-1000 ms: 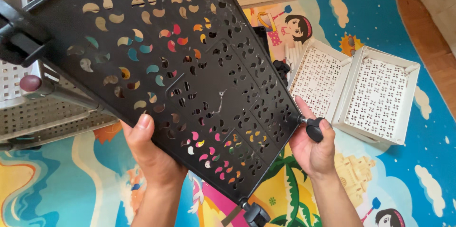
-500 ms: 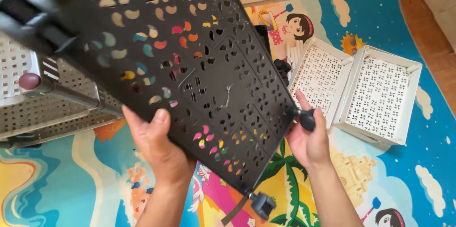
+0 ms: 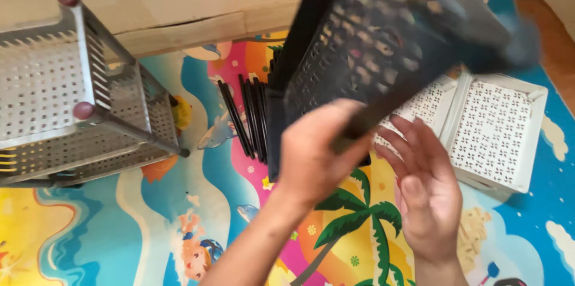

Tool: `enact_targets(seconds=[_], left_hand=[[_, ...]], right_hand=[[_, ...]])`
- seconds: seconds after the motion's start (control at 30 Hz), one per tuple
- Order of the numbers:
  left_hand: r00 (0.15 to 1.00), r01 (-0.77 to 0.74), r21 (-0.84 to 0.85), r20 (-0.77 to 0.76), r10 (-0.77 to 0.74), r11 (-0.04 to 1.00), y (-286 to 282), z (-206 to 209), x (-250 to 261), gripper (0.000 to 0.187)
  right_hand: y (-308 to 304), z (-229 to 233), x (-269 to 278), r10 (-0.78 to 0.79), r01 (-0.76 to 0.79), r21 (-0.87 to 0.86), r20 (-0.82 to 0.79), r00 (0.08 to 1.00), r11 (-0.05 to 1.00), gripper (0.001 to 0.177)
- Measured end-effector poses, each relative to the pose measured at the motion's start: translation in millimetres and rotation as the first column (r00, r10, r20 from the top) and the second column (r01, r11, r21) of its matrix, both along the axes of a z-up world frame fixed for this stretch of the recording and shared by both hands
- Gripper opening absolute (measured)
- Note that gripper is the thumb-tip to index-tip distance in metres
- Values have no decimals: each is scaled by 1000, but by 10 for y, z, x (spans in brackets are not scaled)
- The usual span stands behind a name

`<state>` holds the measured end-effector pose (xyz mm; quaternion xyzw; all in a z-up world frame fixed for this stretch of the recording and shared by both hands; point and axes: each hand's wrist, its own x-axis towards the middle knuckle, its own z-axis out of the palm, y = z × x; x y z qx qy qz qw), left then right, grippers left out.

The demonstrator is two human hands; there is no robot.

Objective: The person assembles a two-tier plastic storage rack by inserting metal poles into grey trays and stacking them. They then attach black caster wheels to a black perforated tray and insert black poles into its corners.

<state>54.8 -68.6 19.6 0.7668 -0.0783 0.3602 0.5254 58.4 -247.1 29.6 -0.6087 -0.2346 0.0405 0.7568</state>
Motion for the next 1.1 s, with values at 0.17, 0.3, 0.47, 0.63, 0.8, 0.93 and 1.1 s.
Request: enact_targets(seconds=[0.17,0.3,0.47,0.63,0.8,0.93,1.1], left_hand=[[996,-63,531,-26,91,845,-265,-134,43,36],[996,-4,644,-63,58,765,-321,-340,8,36],[998,32,580,-69,10,814,-248,-396,-108,37],[934,-293,274,-121,335,916,286,-553,-361,53],[693,-355,-459,-714,-100,815,783,-1070,-375,71],[586,-186,-515,-742,-326,837,671,-1420,-550,62],[518,-332,-493,-808,-281,804,600,-1542,-604,56]], right_hand=[[71,19,100,-205,232,64,-284,937,971,54],[-71,-357,241,-343,415,7,-550,761,910,40],[-144,-823,273,-337,459,3,-674,657,889,28],[-364,-1063,228,-320,466,13,-710,627,885,29],[-601,-1266,36,-369,555,-7,-753,545,832,35],[-694,-1494,-137,-322,546,16,-794,516,837,39],[-655,-1581,-175,-267,520,45,-819,508,853,41]])
